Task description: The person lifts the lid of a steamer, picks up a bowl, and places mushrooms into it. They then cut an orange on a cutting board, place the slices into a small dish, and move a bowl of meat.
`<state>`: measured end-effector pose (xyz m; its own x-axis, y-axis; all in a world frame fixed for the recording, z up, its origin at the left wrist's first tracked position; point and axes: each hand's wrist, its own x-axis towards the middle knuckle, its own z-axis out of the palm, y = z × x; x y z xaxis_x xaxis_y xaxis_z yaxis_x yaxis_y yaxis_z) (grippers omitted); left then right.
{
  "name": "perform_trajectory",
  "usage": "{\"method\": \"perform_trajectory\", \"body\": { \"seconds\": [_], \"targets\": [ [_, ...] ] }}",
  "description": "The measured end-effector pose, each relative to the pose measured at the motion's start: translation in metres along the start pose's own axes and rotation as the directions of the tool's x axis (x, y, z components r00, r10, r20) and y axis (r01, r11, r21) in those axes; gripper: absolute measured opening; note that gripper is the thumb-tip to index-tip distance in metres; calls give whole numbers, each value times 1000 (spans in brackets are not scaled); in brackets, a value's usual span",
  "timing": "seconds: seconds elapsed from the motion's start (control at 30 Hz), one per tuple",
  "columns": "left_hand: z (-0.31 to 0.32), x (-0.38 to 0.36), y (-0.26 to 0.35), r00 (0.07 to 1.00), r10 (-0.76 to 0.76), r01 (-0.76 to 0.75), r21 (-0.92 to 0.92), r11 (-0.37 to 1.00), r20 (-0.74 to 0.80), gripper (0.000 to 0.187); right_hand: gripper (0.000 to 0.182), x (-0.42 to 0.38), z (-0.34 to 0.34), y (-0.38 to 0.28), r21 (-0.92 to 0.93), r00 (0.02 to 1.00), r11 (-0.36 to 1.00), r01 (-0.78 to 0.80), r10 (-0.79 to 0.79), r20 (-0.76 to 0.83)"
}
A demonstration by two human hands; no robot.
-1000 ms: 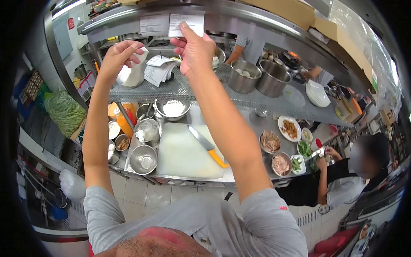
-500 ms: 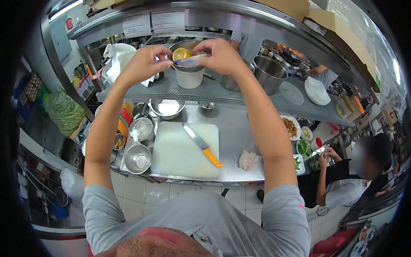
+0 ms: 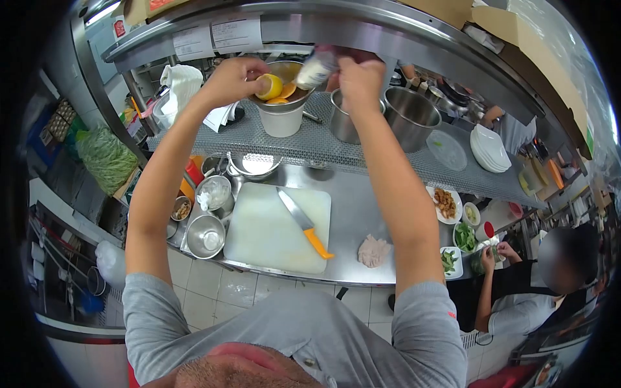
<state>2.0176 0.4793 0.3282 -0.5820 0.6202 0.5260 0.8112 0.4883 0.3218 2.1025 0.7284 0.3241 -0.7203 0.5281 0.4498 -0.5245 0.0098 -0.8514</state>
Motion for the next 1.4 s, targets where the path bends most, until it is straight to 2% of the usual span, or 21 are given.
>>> {"method": "perform_trajectory", "body": {
  "seconds": [0.03,0.1,0.2,0.23,0.33,0.43,0.53,0.63,0.73,0.77,0.83,0.87,0.9,0.97,1.0,1.03,1.13,1.23,1.33,1.4],
  "targets": [
    [3,5,6,1000,2,-3,15,1000,20,46,15,0,-9,-1,98,999,994,47,-50,22],
    [12,18,14,998,-2,-8,163,987,62,50,13,-12,-27,-12,291,987,948,132,-152,47],
    [23,39,26,976,-73,8,305,952,203,50,10,-19,-63,-7,288,982,944,160,-181,48],
    [25,45,32,959,-109,14,342,940,260,50,15,-25,-71,-11,273,989,954,121,-140,51],
    [30,59,51,912,-155,-64,506,860,379,48,14,-37,-95,-12,244,992,965,92,-111,65],
    [45,68,41,921,-54,-165,512,843,385,49,14,-44,-112,-12,187,994,980,71,-84,64],
    [63,84,27,933,-129,-75,532,844,336,50,15,-47,-122,-15,147,995,987,70,-79,59],
    [46,83,33,937,-179,4,502,865,299,52,16,-47,-126,-16,135,993,987,89,-98,65],
    [35,75,19,934,-280,253,139,957,224,57,16,-49,-122,-20,126,989,986,108,-120,89],
    [36,73,9,953,-269,259,83,962,141,56,16,-50,-118,-21,121,987,986,112,-125,102],
    [25,55,-6,970,-189,225,-261,939,154,50,16,-50,-110,-19,116,980,986,121,-138,147],
    [20,42,1,962,-232,272,-525,807,142,44,17,-50,-105,-19,113,975,985,127,-145,169],
    [15,29,8,953,-275,277,-746,606,130,38,17,-51,-100,-19,109,971,985,133,-152,187],
    [2,7,4,980,-132,183,-933,309,148,37,17,-54,-90,-21,98,962,985,143,-162,218],
    [-3,-4,1,989,-59,146,-980,135,139,37,17,-55,-87,-22,92,962,986,137,-155,224],
    [-6,-14,2,990,-53,134,-988,74,130,34,17,-56,-83,-23,86,962,988,132,-149,229],
    [-7,-48,-9,962,0,273,-962,-25,273,30,17,-53,-74,-21,91,962,988,127,-145,232],
    [-6,-91,6,953,-149,290,-933,212,262,26,16,-45,-71,-15,78,962,985,154,-168,215],
    [-3,-128,9,921,-197,389,-813,433,337,27,16,-35,-75,-11,41,963,981,188,-193,190],
    [-3,-146,13,900,-214,435,-748,501,380,24,16,-30,-67,-10,81,967,974,211,-220,124]
  ]
}}
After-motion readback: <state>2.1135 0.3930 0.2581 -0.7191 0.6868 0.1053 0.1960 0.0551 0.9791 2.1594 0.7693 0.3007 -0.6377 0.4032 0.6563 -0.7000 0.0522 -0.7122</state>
